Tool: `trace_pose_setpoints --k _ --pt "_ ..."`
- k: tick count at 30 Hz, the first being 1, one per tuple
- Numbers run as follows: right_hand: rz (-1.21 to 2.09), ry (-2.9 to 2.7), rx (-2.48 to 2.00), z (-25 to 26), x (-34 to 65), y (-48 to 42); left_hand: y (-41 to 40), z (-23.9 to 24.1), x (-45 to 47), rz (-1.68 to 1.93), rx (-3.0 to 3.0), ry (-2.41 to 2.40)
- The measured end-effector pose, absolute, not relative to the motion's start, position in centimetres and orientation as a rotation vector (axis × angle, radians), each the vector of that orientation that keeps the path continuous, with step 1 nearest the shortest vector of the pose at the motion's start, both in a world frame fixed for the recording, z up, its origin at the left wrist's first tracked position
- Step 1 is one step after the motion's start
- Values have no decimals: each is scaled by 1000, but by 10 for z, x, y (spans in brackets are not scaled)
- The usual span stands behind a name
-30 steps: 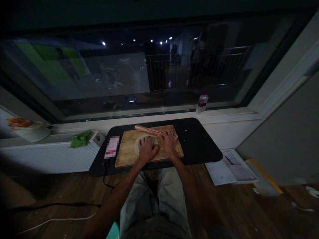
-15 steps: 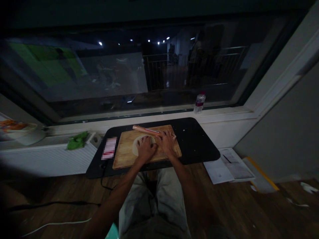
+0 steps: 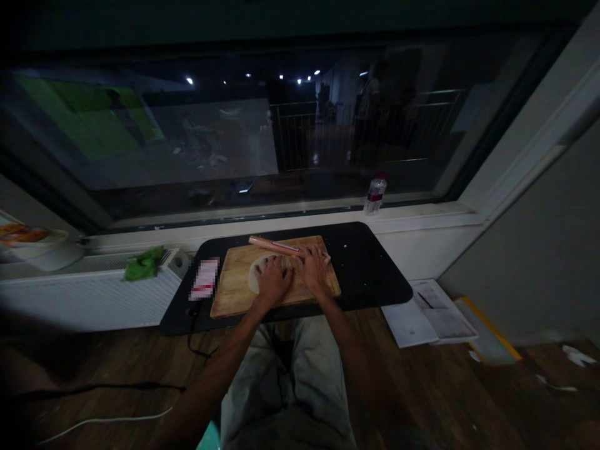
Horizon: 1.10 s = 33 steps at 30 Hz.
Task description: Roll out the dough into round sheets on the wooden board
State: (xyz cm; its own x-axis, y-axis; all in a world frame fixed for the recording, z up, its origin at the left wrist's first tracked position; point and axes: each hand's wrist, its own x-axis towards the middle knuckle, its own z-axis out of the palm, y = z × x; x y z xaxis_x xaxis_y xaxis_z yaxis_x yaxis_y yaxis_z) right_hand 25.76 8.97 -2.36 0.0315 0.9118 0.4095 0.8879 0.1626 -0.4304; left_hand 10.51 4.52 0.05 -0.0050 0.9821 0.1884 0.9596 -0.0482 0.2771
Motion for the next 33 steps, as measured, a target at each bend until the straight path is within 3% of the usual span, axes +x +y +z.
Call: trace_pose_setpoints --k 9,22,33 --pt "24 -1848 -1709 -21 258 89 33 -9 89 403 2183 2222" --pt "27 -1835 -1701 -22 258 89 77 -1 -19 209 2563 1474" --pt "6 -1857 -1725 -21 259 89 55 -2 -5 394 2539 1512"
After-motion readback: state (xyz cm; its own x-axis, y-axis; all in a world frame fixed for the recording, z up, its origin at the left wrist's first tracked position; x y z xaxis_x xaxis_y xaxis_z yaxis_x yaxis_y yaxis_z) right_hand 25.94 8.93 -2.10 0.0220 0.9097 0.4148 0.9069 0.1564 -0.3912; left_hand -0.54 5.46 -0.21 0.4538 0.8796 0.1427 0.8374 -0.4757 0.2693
